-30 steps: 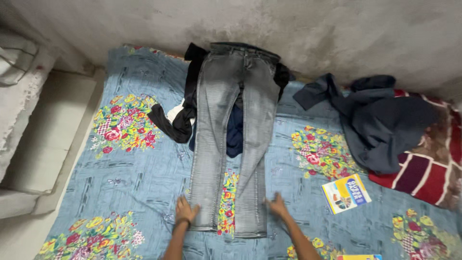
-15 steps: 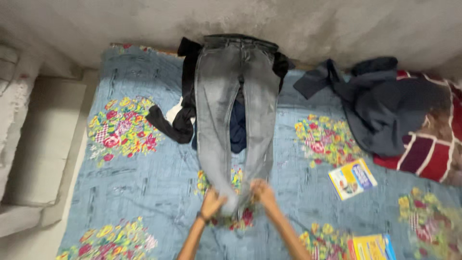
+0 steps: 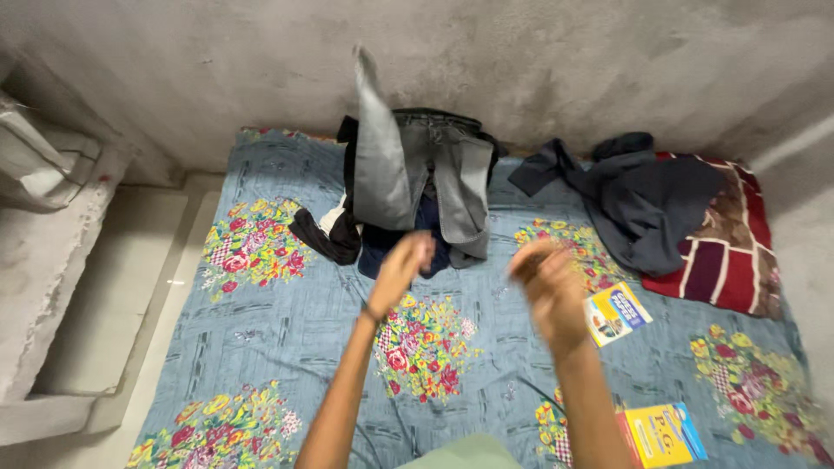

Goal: The person picks up several items of clothing including pants, a light-colored shirt, and jeans from the floor, folds them on a bed, and then picks up several books and places them on a shelf.

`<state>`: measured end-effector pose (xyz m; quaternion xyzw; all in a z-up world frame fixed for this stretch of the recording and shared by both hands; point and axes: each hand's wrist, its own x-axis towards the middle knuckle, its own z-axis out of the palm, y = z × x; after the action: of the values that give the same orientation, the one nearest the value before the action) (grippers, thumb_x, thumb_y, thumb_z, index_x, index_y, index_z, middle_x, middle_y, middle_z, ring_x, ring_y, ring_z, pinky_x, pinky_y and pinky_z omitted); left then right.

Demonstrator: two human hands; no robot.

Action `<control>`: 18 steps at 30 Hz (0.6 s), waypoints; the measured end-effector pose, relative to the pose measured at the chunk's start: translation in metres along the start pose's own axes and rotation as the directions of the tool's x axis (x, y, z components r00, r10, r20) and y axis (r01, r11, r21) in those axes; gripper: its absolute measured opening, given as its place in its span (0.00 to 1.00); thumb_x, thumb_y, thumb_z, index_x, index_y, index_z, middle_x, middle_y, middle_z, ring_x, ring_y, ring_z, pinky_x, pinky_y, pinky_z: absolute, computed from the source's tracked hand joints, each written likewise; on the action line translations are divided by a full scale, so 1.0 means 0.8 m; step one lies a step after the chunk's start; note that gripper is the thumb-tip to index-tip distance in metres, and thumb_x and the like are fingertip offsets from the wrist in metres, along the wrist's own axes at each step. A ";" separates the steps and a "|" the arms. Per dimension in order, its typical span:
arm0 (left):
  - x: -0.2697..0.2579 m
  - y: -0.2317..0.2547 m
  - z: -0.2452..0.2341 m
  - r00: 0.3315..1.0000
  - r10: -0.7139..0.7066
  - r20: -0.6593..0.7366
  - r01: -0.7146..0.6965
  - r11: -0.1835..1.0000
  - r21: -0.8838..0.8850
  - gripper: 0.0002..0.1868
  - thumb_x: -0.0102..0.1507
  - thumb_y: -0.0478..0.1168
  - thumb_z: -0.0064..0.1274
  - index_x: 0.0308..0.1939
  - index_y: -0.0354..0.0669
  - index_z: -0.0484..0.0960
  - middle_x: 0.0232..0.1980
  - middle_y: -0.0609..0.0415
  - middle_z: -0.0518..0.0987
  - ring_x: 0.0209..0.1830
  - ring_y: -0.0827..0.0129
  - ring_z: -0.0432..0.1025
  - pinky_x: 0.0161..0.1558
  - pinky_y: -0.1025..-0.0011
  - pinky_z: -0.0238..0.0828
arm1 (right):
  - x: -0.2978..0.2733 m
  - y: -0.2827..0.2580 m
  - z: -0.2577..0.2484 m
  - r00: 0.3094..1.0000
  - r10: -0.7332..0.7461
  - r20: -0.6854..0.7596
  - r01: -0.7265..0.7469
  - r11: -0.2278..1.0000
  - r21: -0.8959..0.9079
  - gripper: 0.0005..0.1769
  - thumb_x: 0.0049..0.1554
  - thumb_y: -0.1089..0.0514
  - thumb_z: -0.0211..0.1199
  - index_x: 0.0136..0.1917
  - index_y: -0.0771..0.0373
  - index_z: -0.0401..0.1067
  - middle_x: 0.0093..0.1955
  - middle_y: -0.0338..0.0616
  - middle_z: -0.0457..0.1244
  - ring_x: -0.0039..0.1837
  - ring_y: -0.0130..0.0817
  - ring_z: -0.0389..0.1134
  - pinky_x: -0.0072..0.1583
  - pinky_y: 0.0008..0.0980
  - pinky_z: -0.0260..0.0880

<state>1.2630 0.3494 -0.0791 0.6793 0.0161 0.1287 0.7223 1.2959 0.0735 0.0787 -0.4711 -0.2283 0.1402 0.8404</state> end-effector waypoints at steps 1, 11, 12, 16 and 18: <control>-0.060 -0.047 -0.003 0.985 -0.160 0.058 0.156 0.985 0.070 0.26 0.71 0.53 0.41 0.65 0.39 0.74 0.55 0.58 0.82 0.42 0.78 0.72 0.38 0.75 0.70 | -0.045 0.024 -0.008 0.996 0.067 0.063 -0.058 0.989 -0.138 0.18 0.64 0.49 0.57 0.56 0.66 0.73 0.52 0.45 0.68 0.55 0.33 0.67 0.57 0.34 0.66; -0.465 -0.135 0.028 0.917 -0.361 -0.173 0.396 0.881 0.258 0.23 0.66 0.51 0.54 0.55 0.36 0.80 0.54 0.49 0.84 0.59 0.61 0.77 0.61 0.66 0.69 | -0.310 0.154 -0.082 0.942 0.223 -0.252 -0.335 0.565 -0.754 0.20 0.57 0.57 0.66 0.63 0.60 0.74 0.63 0.41 0.68 0.65 0.33 0.68 0.61 0.35 0.70; -0.454 -0.118 0.028 0.949 -0.239 -0.205 0.304 0.869 0.390 0.24 0.66 0.50 0.55 0.58 0.36 0.78 0.59 0.45 0.80 0.62 0.56 0.73 0.63 0.63 0.66 | -0.301 0.150 -0.068 0.968 0.161 -0.195 -0.251 0.536 -0.806 0.21 0.57 0.57 0.66 0.63 0.60 0.73 0.64 0.42 0.66 0.65 0.34 0.68 0.60 0.35 0.70; -0.380 -0.022 0.017 0.985 0.050 -0.166 0.084 0.700 0.710 0.29 0.67 0.49 0.54 0.67 0.36 0.69 0.70 0.41 0.70 0.74 0.44 0.59 0.73 0.54 0.55 | -0.253 0.141 0.027 0.997 0.079 -0.016 -0.059 0.584 -0.810 0.21 0.58 0.58 0.65 0.64 0.61 0.71 0.68 0.46 0.65 0.69 0.39 0.66 0.63 0.36 0.68; -0.360 0.032 0.022 0.973 0.103 -0.207 0.092 0.651 0.754 0.34 0.66 0.50 0.54 0.71 0.36 0.66 0.75 0.41 0.65 0.78 0.40 0.52 0.73 0.50 0.49 | -0.237 0.133 0.073 0.991 0.068 0.113 0.048 0.613 -0.789 0.22 0.58 0.58 0.65 0.65 0.61 0.70 0.69 0.48 0.63 0.71 0.43 0.64 0.67 0.39 0.65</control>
<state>0.9843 0.2735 -0.0964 0.8990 0.1502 0.1906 0.3646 1.1009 0.0856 -0.0336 -0.7836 -0.3189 0.0611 0.5296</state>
